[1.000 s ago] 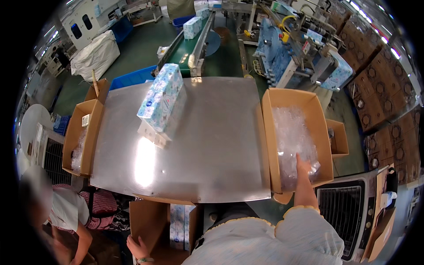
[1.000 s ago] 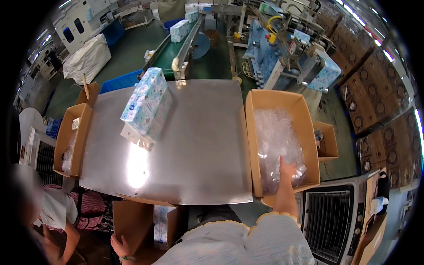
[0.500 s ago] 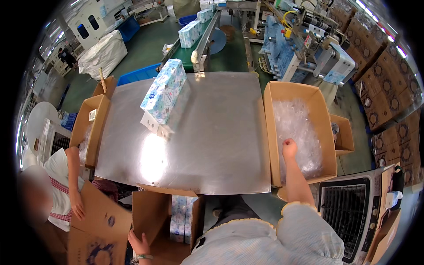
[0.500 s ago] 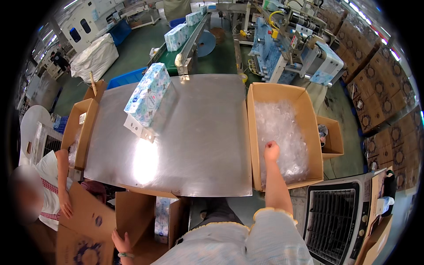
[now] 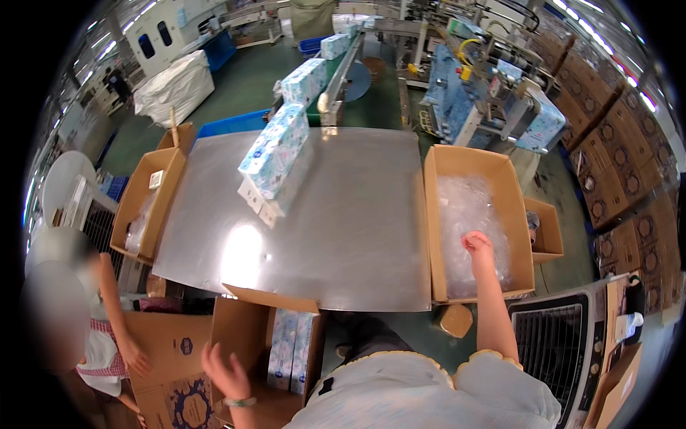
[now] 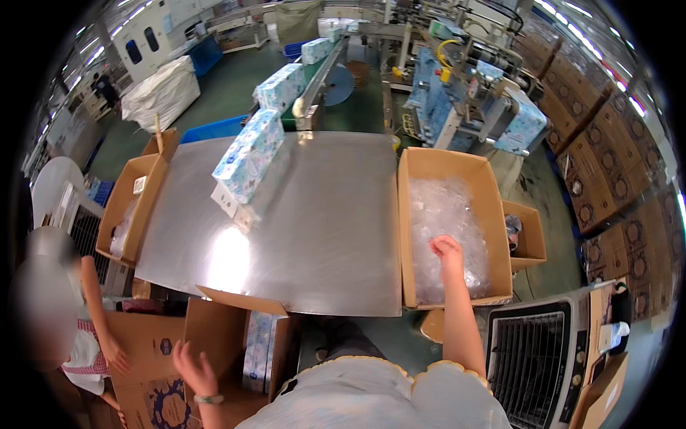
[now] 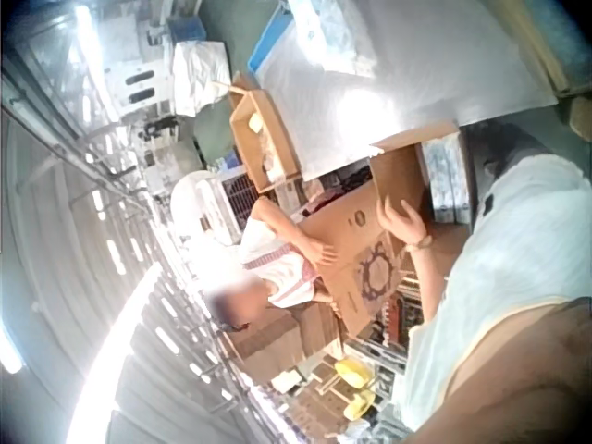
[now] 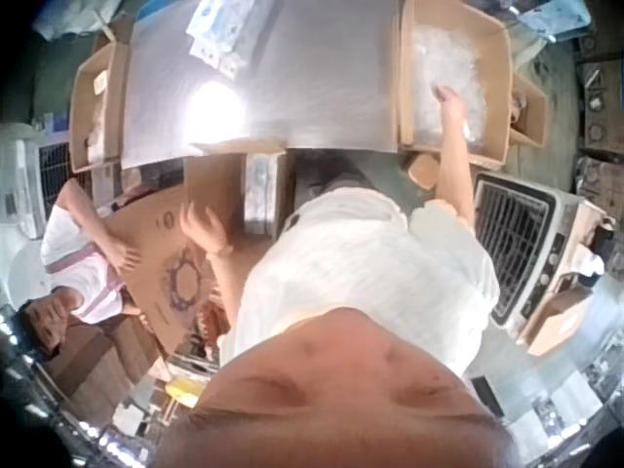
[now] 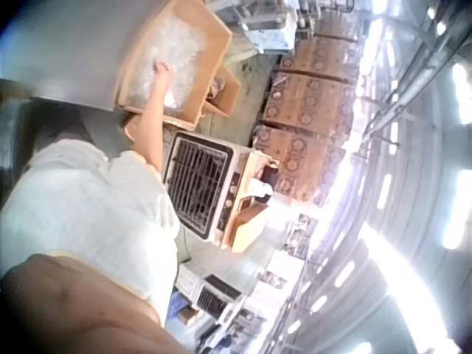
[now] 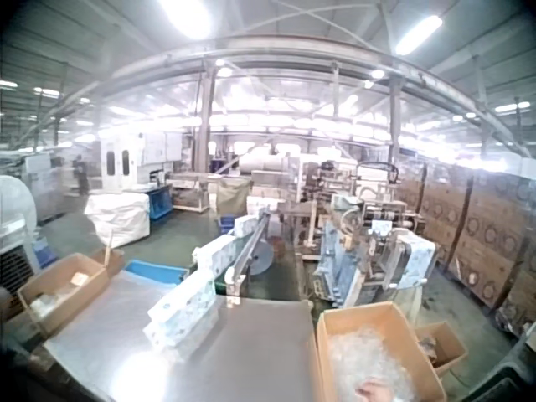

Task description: The person packs multiple units of tissue boxes into larger cardboard shipping boxes, moves the filled boxes onto a conveyor or staging area, and retrieves fresh cardboard boxes for packing.

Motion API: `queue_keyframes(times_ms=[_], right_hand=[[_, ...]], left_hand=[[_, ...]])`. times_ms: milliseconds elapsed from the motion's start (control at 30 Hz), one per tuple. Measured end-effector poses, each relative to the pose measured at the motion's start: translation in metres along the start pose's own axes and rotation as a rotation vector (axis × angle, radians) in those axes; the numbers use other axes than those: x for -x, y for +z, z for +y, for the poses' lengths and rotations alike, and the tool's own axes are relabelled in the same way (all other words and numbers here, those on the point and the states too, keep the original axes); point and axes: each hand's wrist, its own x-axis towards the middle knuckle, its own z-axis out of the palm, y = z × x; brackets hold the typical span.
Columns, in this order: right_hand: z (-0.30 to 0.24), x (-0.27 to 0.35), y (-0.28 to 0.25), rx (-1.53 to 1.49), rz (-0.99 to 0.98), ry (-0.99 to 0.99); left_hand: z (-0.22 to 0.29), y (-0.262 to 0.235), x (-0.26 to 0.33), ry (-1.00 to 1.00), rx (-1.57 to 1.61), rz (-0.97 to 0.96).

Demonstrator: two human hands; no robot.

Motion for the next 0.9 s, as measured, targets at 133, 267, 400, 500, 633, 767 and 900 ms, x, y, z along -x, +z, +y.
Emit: queue_keyframes(times_ms=[133,267,400,500,633,767,900], right_hand=[[-0.074,0.084,0.138,-0.099,-0.645,0.19],[-0.067,0.146,0.223,-0.057,-1.013,0.401],[-0.053,0.181,0.269,-0.015,-1.223,0.465],[-0.044,0.185,0.282,0.157,-1.248,0.402],[-0.059,0.197,0.308,0.507,-1.299,-0.201],[-0.073,0.22,0.34,0.579,-1.493,-0.663],[-0.066,0.23,0.36,0.51,-1.72,-0.599]], left_hand=[[0.112,0.002,-0.033,0.397,0.389,-0.075],[0.186,-0.001,-0.057,0.897,0.3,-0.071],[0.167,-0.004,-0.051,0.814,0.387,-0.091],[0.126,-0.009,-0.035,0.682,0.404,-0.112],[0.093,-0.006,0.001,0.095,0.681,-0.153],[0.076,-0.008,0.013,0.075,0.69,-0.26],[0.065,-0.017,0.005,-0.023,0.648,-0.352]])
